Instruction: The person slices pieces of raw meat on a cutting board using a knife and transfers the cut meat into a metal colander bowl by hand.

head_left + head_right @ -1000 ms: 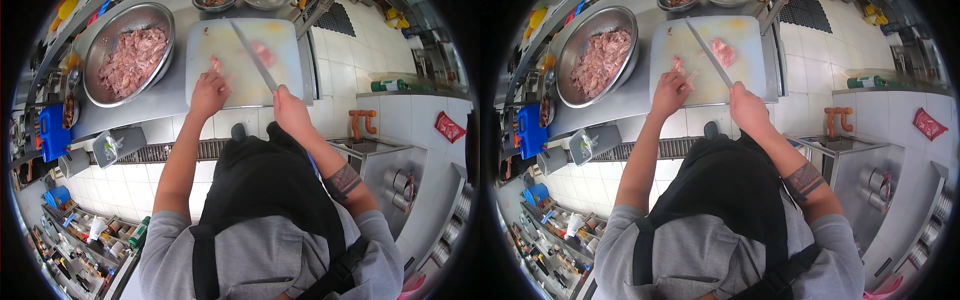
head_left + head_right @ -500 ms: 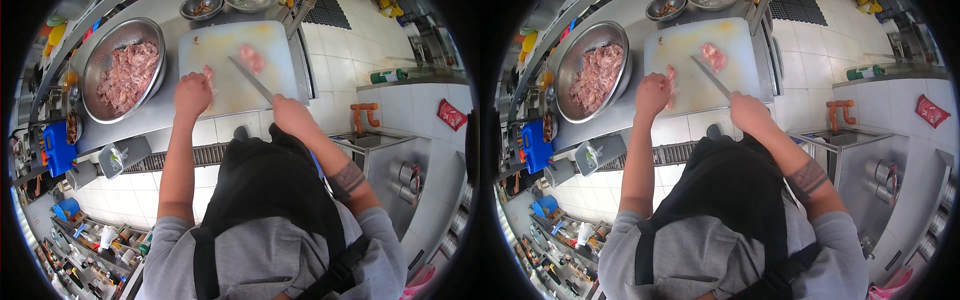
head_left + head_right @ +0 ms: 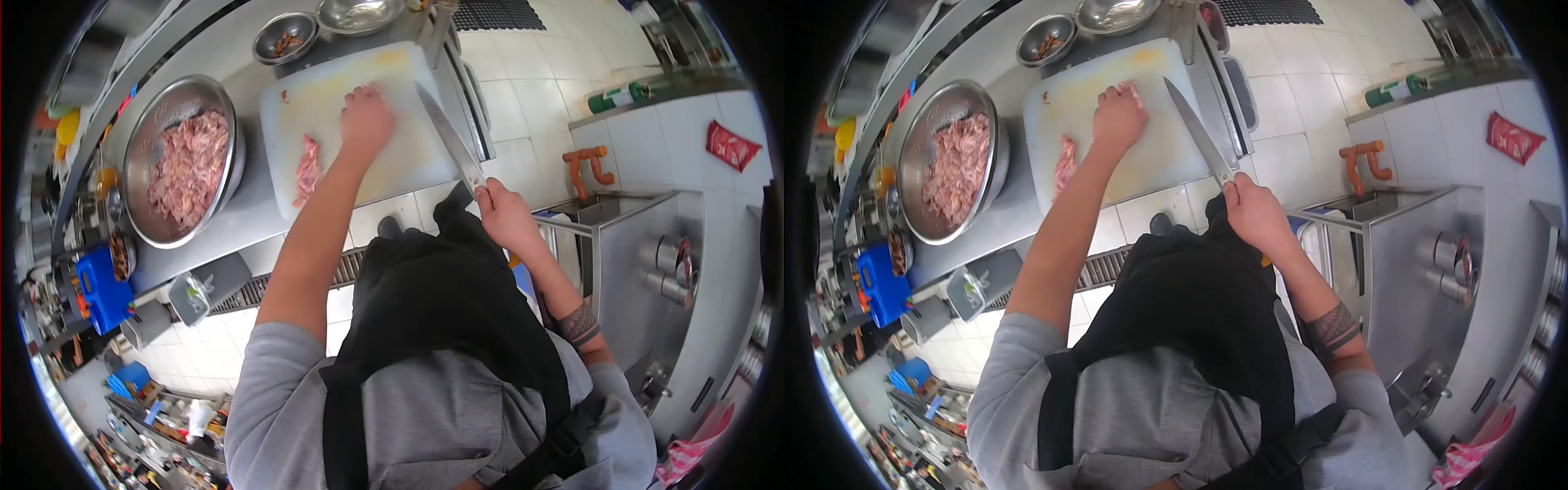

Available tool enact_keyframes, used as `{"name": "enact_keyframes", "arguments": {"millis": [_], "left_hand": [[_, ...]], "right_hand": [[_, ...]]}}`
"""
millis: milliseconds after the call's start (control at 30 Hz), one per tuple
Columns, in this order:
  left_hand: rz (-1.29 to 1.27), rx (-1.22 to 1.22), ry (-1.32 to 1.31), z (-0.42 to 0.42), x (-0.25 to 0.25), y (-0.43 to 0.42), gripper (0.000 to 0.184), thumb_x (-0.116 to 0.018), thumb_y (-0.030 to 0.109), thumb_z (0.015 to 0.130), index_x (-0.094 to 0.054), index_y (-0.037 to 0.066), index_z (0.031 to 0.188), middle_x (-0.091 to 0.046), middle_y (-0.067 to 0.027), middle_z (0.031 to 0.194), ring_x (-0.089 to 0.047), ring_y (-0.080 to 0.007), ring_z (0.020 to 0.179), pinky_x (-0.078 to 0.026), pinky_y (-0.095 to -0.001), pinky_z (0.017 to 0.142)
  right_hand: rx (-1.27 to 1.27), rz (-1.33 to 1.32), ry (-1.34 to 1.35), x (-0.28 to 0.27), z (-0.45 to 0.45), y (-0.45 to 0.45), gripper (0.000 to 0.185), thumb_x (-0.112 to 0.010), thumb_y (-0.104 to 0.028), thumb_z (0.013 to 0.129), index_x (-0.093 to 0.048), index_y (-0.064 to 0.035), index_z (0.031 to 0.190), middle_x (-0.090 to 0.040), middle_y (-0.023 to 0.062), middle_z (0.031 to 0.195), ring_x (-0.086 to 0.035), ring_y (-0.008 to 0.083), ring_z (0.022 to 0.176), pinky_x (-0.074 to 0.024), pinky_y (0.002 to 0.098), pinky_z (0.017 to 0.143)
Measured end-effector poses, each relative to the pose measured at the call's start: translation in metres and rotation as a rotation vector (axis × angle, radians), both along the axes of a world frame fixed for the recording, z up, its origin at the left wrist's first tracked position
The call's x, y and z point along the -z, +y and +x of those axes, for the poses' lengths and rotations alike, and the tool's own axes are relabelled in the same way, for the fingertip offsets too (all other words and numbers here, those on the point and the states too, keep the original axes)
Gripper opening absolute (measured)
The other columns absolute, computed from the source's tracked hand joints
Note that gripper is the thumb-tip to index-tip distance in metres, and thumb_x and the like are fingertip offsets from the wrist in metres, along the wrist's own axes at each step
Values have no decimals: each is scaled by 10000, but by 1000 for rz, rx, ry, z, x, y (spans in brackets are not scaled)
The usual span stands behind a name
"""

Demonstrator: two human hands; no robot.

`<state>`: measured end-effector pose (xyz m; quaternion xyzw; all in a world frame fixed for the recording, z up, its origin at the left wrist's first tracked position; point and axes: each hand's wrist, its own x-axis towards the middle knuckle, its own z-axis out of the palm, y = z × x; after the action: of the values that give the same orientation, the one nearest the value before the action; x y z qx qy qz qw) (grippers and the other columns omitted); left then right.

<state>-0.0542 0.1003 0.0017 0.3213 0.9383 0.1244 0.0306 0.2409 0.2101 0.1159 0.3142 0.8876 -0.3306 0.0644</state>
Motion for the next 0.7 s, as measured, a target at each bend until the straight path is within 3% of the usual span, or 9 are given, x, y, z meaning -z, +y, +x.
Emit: {"name": "enact_keyframes", "arguments": {"millis": [67,133,167,233,267,333,467,533,700], "left_hand": [[11,36,-12,-10,2,-2,481,-701,321,909,-675,-4,1263,-622,-231,1356,-666,-406,1144,-588,-474,936],[-75,167,-125,-12,-27,-9,434,-605,276,1027,-599,-33,1330,-692,-202,1161,-699,-307,1090,-620,-443,881],[-83,177,-117,-12,-39,-12,434,-605,276,1027,-599,-33,1330,-692,-202,1161,-699,-307,1090,-620,-443,881],[292,-118,-952,-13,-55,-23,307,-572,185,1068,-609,-15,1298,-702,-166,1103,-719,-244,1029,-627,-403,856],[284,-116,-948,-13,-56,-32,307,-572,185,1068,-609,-15,1298,-702,-166,1103,-719,-244,1029,-627,-403,856],[966,-11,-1729,-14,-49,-52,487,-538,155,1049,-495,5,1511,-672,-119,1252,-682,-197,941,-596,-371,705],[1140,42,-1993,-11,-27,-66,459,-482,160,1118,-447,-17,1540,-628,-182,1382,-699,-259,1070,-630,-405,840],[1131,-57,-2045,7,-51,-64,472,-495,213,1142,-425,-29,1541,-589,-218,1466,-664,-315,1255,-602,-430,1024],[1174,-37,-1886,6,-50,-77,388,-493,124,1120,-523,-71,1454,-634,-226,1432,-666,-319,1287,-554,-438,1100]], "right_hand": [[29,-21,21,2,6,1,294,-529,-272,1096,-585,14,1058,-691,347,852,-664,575,853,-508,666,789],[11,-36,24,6,12,4,292,-534,-273,1094,-580,11,1045,-692,342,845,-665,574,842,-507,666,782],[22,-42,33,8,14,5,292,-534,-273,1094,-580,11,1045,-692,342,845,-665,574,842,-507,666,782],[27,-54,33,12,18,8,295,-535,-277,1095,-578,9,1038,-690,335,827,-665,569,821,-505,665,768],[32,-60,38,14,20,10,295,-535,-277,1095,-578,9,1038,-690,335,827,-665,569,821,-505,665,768],[39,-51,22,18,20,13,300,-536,-282,1095,-579,9,1038,-687,330,813,-665,565,809,-505,663,760],[12,-47,14,24,16,15,306,-538,-288,1095,-581,10,1038,-688,330,814,-665,563,806,-505,659,755],[3,-59,19,20,12,15,308,-539,-289,1096,-586,11,1042,-689,331,825,-665,563,817,-504,655,757],[-14,-46,48,17,4,14,308,-537,-286,1097,-592,13,1047,-686,335,828,-660,565,825,-500,651,757]]}}
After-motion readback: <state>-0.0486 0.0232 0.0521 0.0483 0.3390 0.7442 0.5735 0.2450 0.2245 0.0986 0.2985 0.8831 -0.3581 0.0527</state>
